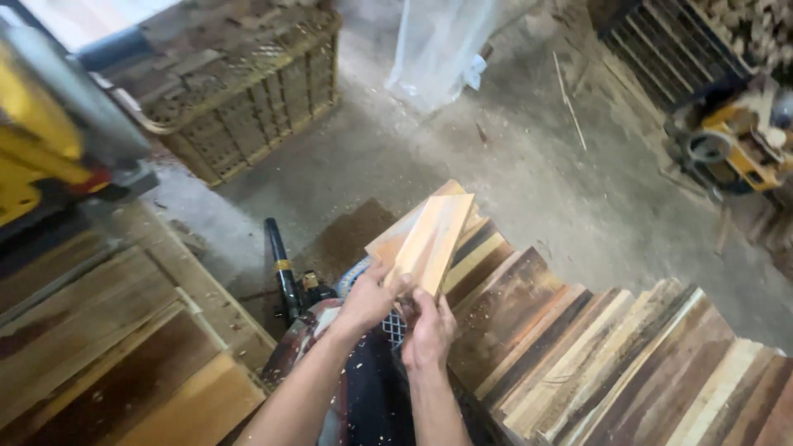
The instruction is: Feeding individual wood planks into a thickness planer to smooth and level their surfaces.
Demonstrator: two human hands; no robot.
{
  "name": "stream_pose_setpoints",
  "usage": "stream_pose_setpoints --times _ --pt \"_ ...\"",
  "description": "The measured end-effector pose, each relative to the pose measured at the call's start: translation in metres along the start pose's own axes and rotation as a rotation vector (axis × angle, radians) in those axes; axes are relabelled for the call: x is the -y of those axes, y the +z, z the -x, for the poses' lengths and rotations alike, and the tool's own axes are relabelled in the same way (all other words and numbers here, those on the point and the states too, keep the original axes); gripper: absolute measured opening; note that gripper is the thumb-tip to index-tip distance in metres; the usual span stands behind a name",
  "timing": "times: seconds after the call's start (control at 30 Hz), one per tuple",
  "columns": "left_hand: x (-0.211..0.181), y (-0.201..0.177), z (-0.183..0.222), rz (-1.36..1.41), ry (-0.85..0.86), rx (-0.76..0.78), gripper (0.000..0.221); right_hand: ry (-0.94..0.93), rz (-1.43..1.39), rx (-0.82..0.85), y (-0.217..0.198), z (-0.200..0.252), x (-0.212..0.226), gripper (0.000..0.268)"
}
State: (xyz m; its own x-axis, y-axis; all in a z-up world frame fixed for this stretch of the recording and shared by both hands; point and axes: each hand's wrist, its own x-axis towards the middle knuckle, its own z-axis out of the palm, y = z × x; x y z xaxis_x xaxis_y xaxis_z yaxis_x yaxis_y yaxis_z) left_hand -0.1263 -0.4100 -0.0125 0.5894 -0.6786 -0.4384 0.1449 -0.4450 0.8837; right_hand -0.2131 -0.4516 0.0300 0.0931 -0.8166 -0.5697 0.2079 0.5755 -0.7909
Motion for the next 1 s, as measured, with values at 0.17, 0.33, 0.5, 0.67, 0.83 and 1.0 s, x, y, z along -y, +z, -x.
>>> stream_pose_setpoints --times 0.17,0.33,0.5,0.67,0.83,1.0 --pt "-0.058 -0.035 0.055 0.407 -0.286 0.007 0.081 -0.299 0.484 0.155 0.007 0.053 -0.002 0.033" --pt "-0.043 -0.084 0.079 0.926 -0.237 0.018 0.075 -0.423 0.772 0.566 0.014 0.067 -0.011 0.062" --pt "0.038 -0.121 0.106 1.237 0.073 0.004 0.011 -0.92 0.871 1.178 0.017 0.104 -0.02 0.052" --pt "0.094 -0.157 0.163 1.264 0.22 -0.222 0.045 -0.858 0.898 1.308 0.008 0.122 -0.062 0.041" --pt "0.145 -0.195 0.219 1.284 0.248 -0.348 0.054 -0.668 0.886 1.374 0.018 0.168 -0.107 0.047" --pt "0.135 -0.215 0.274 1.13 -0.013 -0.527 0.054 -0.733 1.017 1.549 0.023 0.172 -0.152 0.045"
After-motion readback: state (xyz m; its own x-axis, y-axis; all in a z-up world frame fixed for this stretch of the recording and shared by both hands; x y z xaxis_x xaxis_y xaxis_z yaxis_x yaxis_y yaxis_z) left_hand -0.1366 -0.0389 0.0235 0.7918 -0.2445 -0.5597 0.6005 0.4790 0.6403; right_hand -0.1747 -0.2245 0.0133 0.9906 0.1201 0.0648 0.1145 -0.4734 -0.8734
